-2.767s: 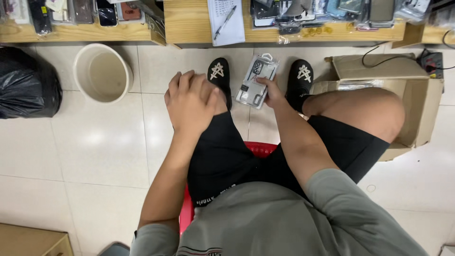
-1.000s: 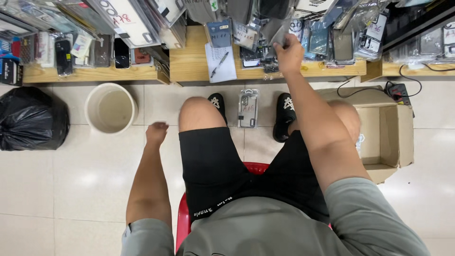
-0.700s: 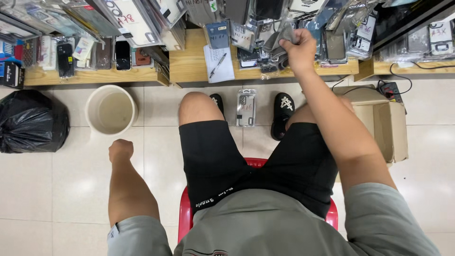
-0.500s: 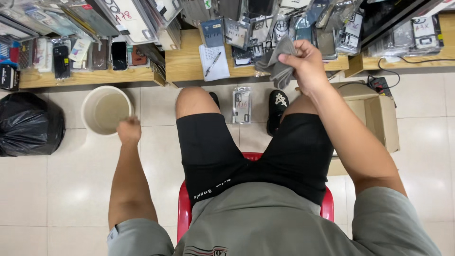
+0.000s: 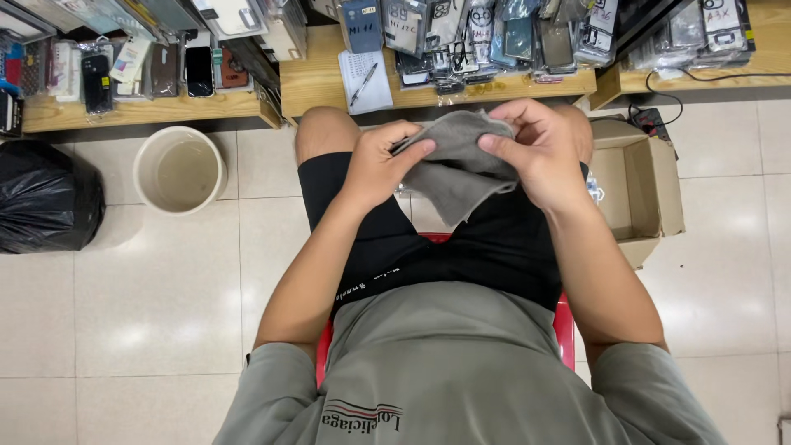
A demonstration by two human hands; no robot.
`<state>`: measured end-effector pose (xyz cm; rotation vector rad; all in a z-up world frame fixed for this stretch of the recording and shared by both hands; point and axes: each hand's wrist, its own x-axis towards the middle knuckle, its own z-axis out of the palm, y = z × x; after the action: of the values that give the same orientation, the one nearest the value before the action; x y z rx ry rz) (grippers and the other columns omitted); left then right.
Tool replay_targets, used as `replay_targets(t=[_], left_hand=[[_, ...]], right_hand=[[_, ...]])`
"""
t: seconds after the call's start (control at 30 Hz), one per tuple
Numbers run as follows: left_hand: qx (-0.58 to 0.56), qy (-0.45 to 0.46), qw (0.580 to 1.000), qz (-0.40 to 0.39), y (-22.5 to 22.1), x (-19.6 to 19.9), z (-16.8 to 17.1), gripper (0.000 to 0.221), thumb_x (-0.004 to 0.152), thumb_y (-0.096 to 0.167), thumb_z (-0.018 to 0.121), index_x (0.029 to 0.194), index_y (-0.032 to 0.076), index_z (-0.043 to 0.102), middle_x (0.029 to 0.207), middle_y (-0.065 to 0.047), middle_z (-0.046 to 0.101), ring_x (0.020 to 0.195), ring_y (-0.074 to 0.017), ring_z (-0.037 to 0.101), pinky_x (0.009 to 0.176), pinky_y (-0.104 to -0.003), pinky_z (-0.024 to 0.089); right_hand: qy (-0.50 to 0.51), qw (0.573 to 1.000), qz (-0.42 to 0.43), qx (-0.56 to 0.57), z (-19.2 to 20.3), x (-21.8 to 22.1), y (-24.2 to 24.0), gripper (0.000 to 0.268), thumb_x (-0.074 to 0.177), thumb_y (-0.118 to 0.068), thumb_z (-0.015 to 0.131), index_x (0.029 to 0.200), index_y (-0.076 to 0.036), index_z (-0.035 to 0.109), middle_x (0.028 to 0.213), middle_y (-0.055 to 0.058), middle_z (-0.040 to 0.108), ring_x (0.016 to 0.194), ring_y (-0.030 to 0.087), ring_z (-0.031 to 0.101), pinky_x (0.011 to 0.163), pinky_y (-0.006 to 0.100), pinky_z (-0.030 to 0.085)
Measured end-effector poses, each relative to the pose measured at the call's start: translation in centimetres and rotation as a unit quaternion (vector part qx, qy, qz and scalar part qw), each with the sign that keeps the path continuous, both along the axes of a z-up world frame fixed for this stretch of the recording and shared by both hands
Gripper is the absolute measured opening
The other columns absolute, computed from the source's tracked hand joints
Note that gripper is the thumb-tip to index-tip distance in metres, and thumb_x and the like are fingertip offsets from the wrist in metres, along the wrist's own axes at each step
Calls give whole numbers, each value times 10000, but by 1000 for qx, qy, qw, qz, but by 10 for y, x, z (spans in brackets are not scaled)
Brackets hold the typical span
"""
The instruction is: The person sits on a red stool and cleans several packaged phone cases using a grey cloth. They pick up each case, wipe the plastic packaging thoroughly, and then place it back on the shelf or into a box.
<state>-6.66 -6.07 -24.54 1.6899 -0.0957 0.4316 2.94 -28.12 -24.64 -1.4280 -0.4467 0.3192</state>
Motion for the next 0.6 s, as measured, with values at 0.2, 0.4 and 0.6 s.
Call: replay_targets(t=[0.2,0.4,0.6], left_hand=[[31,-8,999,8,17,-4,18,93,940,182,788,862,132,777,591,10,602,681,-24,473,630,-213,445],[-2,-26,999,33,22,-6,32,79,897,154,826,881,98,773,649,-28,666,706,-54,534,660,-234,470],[36,-118,979,163,15,5,33,80,914,119,818,946,70,763,757,-85,687,748,-139,639,692,-278,500]], right_hand=[[-89,993,-34,-76,6,7,-14,295,844,84,823,1112,16,720,816,32,570,726,20,571,661,149,485],[-61,996,-52,-40,0,9,-9,216,901,67,780,1105,9,739,834,62,678,747,32,636,702,168,535],[15,996,-22,82,13,-15,18,272,825,157,743,1049,29,657,934,68,732,842,71,728,762,199,577]])
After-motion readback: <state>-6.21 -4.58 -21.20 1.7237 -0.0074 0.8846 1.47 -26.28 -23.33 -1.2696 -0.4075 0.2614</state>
